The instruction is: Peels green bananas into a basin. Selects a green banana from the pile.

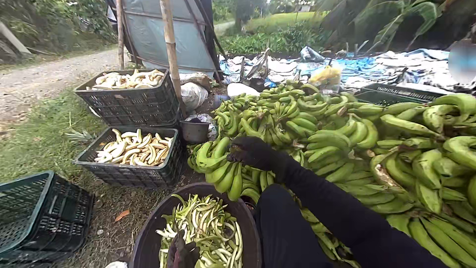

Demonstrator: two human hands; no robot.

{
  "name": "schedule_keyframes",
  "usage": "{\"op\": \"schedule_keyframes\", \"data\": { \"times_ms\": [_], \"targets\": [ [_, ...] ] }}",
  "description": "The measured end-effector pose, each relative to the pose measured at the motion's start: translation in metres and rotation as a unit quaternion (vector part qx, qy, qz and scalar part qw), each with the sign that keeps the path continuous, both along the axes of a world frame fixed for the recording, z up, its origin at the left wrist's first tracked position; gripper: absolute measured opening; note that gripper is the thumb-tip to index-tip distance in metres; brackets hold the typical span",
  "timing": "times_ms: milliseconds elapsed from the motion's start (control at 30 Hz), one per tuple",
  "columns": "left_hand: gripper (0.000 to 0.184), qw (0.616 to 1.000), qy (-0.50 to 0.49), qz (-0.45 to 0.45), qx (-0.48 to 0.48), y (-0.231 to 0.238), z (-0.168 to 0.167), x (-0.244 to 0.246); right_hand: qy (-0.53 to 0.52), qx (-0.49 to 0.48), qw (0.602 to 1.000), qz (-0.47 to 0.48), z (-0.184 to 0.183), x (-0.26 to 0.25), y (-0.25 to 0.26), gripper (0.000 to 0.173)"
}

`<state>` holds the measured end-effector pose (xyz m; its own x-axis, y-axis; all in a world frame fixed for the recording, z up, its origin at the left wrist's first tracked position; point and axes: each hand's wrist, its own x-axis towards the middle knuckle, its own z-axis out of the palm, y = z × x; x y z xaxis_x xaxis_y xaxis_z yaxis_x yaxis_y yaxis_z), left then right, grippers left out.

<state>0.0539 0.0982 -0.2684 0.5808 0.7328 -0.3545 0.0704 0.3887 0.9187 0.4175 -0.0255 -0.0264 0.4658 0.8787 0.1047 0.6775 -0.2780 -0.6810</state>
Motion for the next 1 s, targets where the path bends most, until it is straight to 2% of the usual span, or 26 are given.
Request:
{"op": "schedule_keyframes", "data": {
  "times_ms": [100, 200, 333, 400, 500, 600, 833, 1000],
  "targets": [
    [0.058, 0.996, 0.028, 0.079, 0.023, -0.004, 0.01, -0.011, 0.077, 0.011, 0.991, 0.106, -0.059, -0.051, 0.065, 0.037],
    [0.053, 0.984, 0.053, 0.168, 0.038, -0.008, 0.017, -0.025, 0.107, -0.022, 0.977, 0.183, -0.152, -0.097, 0.105, 0.039],
    [0.056, 0.974, 0.133, 0.182, -0.004, -0.019, 0.012, -0.037, 0.18, -0.176, 0.952, 0.174, -0.295, -0.146, 0.105, 0.037],
    [0.058, 0.972, 0.168, 0.148, -0.068, -0.028, 0.005, -0.035, 0.182, -0.239, 0.939, 0.165, -0.344, -0.167, 0.088, 0.039],
    [0.06, 0.965, 0.207, 0.095, -0.131, -0.036, -0.013, -0.026, 0.207, -0.251, 0.932, 0.158, -0.341, -0.189, 0.081, 0.041],
    [0.062, 0.958, 0.215, 0.089, -0.167, -0.045, -0.027, -0.005, 0.205, -0.248, 0.94, 0.112, -0.347, -0.179, 0.08, 0.042],
    [0.068, 0.953, 0.206, 0.096, -0.201, -0.052, -0.023, 0.013, 0.16, -0.301, 0.94, 0.017, -0.343, -0.175, 0.069, 0.043],
    [0.073, 0.95, 0.211, 0.11, -0.201, -0.064, -0.011, 0.017, 0.16, -0.281, 0.946, -0.036, -0.347, -0.184, 0.065, 0.065]
  ]
}}
